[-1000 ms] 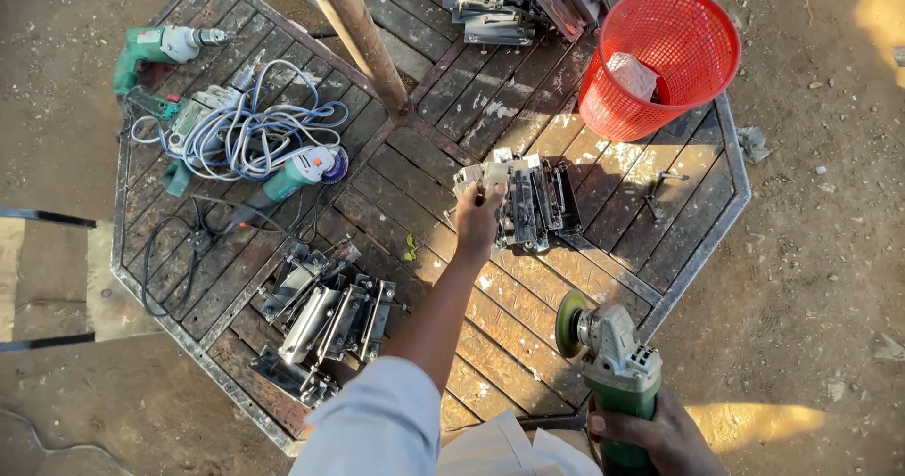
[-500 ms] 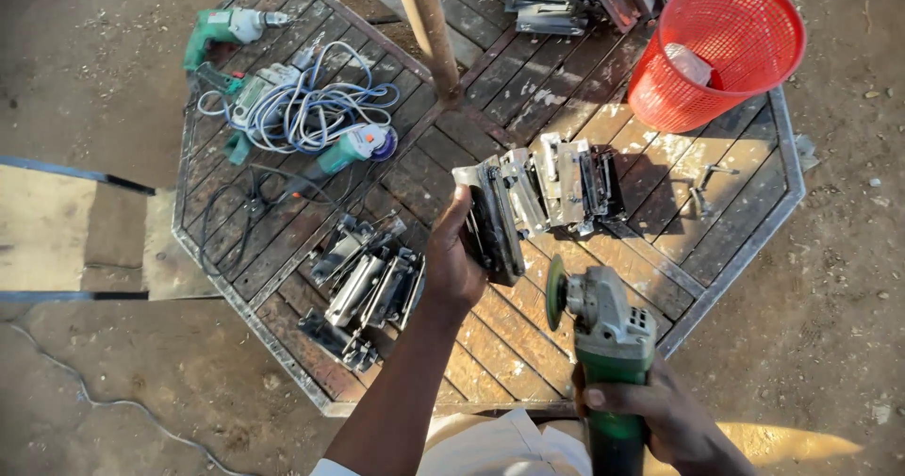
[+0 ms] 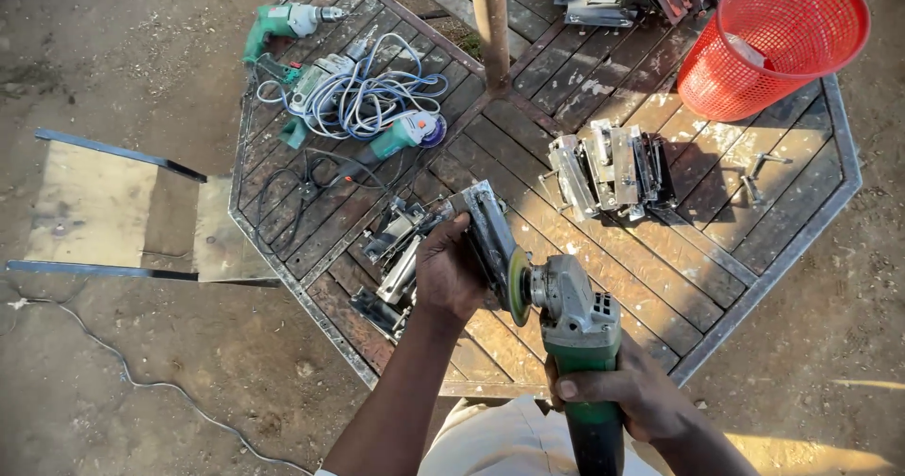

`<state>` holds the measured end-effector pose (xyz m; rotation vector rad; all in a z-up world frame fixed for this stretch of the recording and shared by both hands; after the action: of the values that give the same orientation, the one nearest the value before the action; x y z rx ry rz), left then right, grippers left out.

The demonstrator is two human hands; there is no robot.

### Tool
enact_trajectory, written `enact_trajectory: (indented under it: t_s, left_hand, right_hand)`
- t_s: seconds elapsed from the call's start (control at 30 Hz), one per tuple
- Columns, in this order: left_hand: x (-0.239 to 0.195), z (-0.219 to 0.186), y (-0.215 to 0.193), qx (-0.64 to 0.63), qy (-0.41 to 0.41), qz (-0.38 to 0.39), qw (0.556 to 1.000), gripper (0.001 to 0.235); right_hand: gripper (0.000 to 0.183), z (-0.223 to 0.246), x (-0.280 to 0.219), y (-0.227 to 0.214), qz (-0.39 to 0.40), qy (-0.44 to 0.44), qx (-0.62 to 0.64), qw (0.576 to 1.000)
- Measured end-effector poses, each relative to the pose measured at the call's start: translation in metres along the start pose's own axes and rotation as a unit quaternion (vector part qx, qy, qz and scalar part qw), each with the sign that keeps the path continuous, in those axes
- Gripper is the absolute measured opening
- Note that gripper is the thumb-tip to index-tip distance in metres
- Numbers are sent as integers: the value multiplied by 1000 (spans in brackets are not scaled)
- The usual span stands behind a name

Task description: Grinding the edges of metal components using a handheld angle grinder on a wooden workbench.

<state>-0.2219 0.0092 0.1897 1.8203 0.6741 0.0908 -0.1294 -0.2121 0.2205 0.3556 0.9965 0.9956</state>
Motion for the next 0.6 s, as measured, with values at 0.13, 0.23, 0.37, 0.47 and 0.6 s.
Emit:
enact_trajectory:
  t_s: [0.13,0.23,0.37,0.47,0.6]
  left_hand:
    - [-13,-10,8,139,17,-142,980,41]
    - [-20,-12,16,158,25,-205,966,49]
    - [-22,-8,5,233,103,-89,963,54]
    - [-29,-8,9,239,131,-22,962,50]
    - [-37,-12,17,245,149,-5,958,52]
  right_hand:
    - [48,-13,-1,2,-15,-9,-22,1000]
    - [43,-21,-1,5,-4,-11,-19,1000]
    - [52,-24,2,17,-8,-13,-17,1000]
    - [54,-24,0,30,-1,-25,-17,1000]
    - [47,-23,3,37,38,-48,-3,998]
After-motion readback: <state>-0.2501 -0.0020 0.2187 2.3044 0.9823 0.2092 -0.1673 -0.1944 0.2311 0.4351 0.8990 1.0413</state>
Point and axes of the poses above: each hand's wrist, its own x-axis towards the middle knuckle, its own y-axis out of the palm, z = x × y, the point moved 1 cm from there along x, towards the middle knuckle, and after that the axes turned 15 degrees about x, right-handed, at the moved point
